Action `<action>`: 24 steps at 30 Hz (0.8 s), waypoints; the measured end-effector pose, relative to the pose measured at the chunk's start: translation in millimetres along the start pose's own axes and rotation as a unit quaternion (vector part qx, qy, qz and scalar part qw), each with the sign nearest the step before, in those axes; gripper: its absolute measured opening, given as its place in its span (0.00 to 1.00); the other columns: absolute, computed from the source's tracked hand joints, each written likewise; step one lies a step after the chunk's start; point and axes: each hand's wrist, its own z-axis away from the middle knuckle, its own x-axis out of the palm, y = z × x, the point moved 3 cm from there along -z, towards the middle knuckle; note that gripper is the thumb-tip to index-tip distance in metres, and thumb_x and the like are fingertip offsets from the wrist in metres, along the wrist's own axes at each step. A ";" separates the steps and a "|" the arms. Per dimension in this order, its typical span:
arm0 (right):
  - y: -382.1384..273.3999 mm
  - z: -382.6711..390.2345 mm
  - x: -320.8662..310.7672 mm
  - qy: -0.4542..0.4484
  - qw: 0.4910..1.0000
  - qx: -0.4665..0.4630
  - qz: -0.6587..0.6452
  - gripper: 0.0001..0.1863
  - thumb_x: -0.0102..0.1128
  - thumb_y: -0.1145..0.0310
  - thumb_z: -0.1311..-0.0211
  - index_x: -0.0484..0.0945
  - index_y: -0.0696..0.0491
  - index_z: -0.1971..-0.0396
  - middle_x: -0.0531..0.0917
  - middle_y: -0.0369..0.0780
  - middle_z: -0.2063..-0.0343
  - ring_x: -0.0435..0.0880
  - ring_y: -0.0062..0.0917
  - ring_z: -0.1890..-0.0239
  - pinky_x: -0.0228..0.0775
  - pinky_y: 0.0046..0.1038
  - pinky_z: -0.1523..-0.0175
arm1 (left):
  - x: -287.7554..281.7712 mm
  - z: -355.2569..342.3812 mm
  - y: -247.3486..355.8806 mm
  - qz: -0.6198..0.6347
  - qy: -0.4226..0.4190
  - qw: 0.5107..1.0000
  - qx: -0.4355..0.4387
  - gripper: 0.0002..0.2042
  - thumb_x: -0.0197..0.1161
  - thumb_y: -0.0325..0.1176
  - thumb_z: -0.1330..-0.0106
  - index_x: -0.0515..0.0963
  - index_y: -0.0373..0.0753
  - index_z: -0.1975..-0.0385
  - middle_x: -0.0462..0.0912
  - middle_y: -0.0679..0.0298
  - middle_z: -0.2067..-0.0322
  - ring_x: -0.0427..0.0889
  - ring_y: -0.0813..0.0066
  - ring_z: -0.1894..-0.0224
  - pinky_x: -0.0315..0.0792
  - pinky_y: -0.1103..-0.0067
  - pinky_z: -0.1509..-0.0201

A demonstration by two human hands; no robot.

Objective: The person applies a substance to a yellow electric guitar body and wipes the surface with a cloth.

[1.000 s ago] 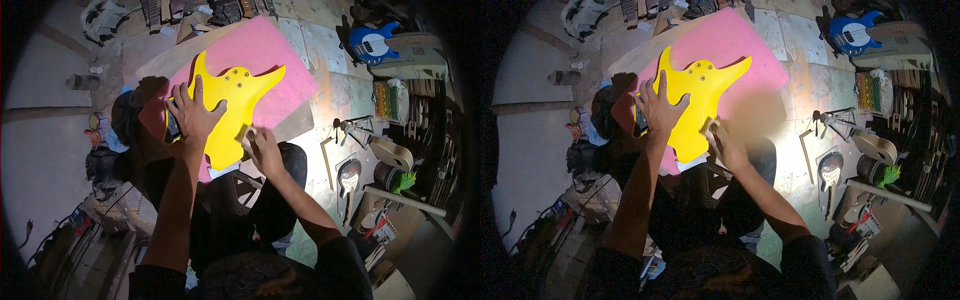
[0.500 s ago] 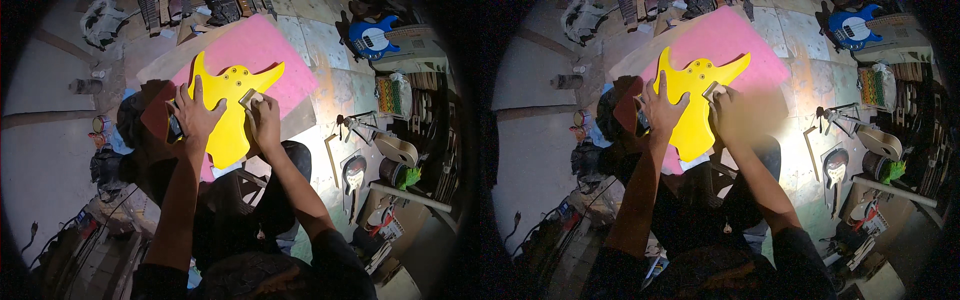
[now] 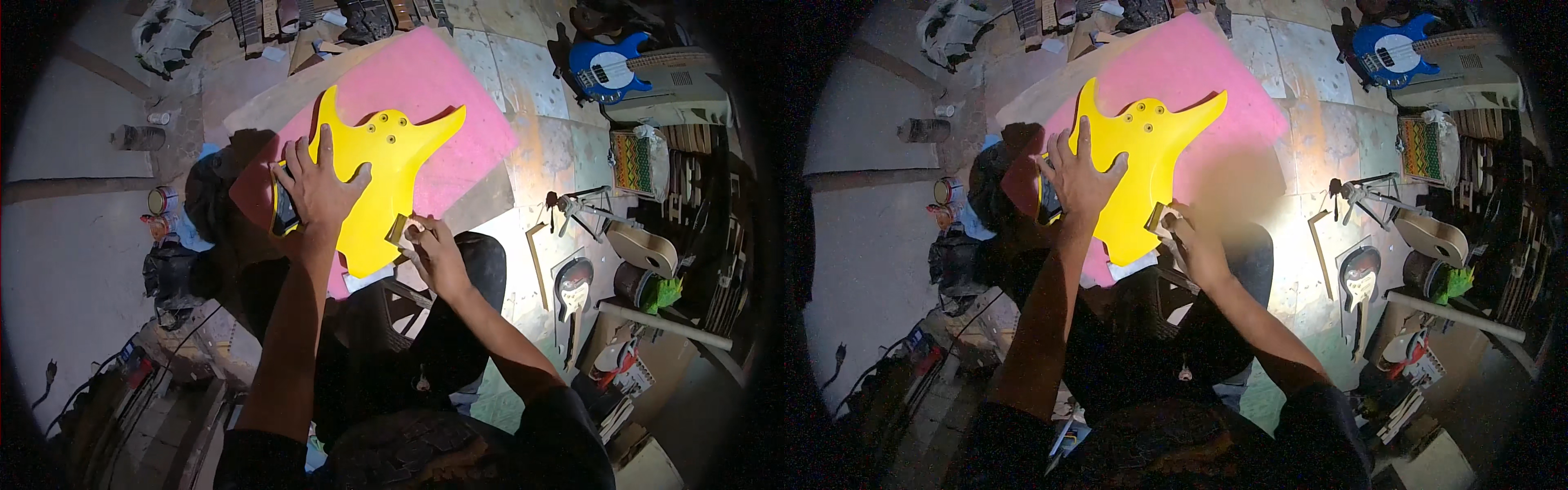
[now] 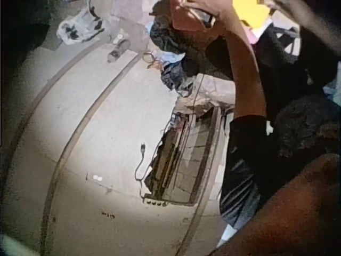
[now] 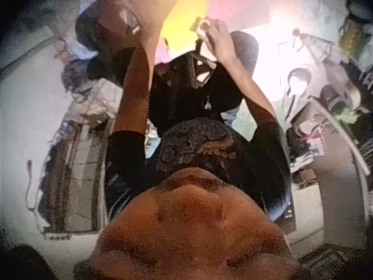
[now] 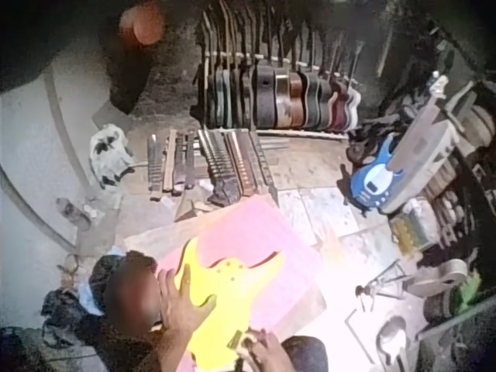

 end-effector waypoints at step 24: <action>-32.9 -7.8 -6.3 0.031 0.988 -0.077 0.128 0.17 0.69 0.77 0.40 0.76 0.59 0.52 0.79 0.53 0.53 0.79 0.50 0.51 0.73 0.41 0.46 | 3.3 3.8 0.3 0.009 0.008 1.000 0.002 0.47 0.70 0.60 0.43 0.61 0.49 0.24 0.66 0.45 0.34 0.65 0.43 0.30 0.47 0.30 0.31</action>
